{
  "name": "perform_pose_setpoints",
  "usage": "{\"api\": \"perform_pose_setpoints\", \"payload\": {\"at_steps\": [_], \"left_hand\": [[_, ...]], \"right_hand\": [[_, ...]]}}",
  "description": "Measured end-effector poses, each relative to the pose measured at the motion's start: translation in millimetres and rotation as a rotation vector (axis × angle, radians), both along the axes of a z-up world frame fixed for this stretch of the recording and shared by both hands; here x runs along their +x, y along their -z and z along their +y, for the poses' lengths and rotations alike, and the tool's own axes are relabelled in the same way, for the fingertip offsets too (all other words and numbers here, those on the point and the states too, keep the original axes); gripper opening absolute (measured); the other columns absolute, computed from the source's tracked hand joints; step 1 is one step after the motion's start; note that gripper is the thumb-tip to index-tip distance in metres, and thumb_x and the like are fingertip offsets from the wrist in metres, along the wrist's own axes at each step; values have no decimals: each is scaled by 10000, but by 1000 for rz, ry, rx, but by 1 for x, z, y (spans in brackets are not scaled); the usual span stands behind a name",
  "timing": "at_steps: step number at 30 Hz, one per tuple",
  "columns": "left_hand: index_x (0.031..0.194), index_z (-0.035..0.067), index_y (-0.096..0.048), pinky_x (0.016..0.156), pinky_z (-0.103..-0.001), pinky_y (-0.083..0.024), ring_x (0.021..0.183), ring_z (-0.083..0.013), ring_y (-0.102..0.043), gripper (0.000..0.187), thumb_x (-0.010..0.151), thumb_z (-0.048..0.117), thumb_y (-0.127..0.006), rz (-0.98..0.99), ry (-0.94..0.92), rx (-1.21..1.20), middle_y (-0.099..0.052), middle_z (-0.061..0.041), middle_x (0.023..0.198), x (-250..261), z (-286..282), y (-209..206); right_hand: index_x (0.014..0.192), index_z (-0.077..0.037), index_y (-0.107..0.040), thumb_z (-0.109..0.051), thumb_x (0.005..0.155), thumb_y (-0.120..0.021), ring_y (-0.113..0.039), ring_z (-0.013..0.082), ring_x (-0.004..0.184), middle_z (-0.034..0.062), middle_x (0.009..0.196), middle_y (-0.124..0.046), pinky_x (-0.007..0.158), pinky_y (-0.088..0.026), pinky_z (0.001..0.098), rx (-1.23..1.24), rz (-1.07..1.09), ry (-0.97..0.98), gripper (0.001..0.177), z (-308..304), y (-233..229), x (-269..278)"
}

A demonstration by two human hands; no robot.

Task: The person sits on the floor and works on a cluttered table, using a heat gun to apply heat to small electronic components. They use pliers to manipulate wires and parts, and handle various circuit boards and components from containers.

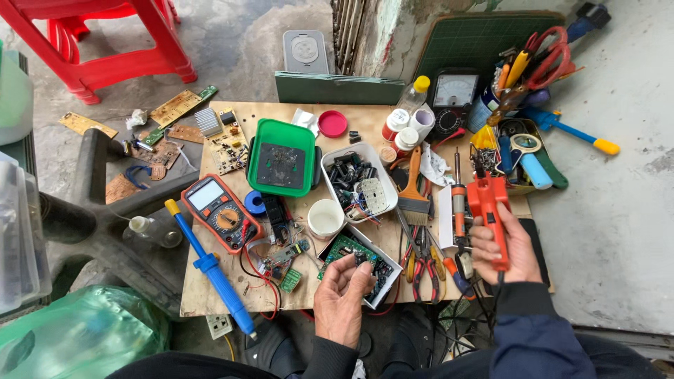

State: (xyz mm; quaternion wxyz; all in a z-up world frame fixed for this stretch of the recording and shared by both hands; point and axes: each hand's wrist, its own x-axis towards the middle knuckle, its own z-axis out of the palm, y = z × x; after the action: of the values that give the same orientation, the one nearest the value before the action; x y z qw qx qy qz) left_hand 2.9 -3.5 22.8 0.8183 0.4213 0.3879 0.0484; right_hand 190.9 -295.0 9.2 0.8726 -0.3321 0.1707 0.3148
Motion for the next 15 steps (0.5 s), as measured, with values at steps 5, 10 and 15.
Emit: {"api": "perform_pose_setpoints", "payload": {"at_steps": [5, 10, 15], "left_hand": [[1384, -24, -751, 920, -373, -697, 918, -285, -847, 503, 925, 169, -825, -49, -26, -54, -867, -201, 1110, -1, -2, 14], [1316, 59, -794, 1063, -313, -632, 1195, -182, -809, 421, 913, 158, -860, -128, 4, 41, -890, -138, 1276, -5, -2, 32], [1235, 36, -827, 977, -284, -643, 1011, -155, -778, 372, 884, 130, -910, -78, -5, 55, -856, -110, 1138, -3, -1, 21]], "right_hand": [[1068, -60, -671, -494, 1039, -800, -542, 13, 471, -41, 713, -598, 393, -468, 146, 71, 27, -44, 454, -15, 60, 44], [1069, -55, -635, -508, 1092, -773, -520, 11, 504, -42, 740, -539, 413, -462, 133, 169, -16, -7, 474, -27, 83, 63], [1086, -81, -686, -739, 1008, -786, -599, 109, 509, 30, 842, -669, 442, -484, 216, -192, -32, -8, 670, -20, 86, 65]]}}
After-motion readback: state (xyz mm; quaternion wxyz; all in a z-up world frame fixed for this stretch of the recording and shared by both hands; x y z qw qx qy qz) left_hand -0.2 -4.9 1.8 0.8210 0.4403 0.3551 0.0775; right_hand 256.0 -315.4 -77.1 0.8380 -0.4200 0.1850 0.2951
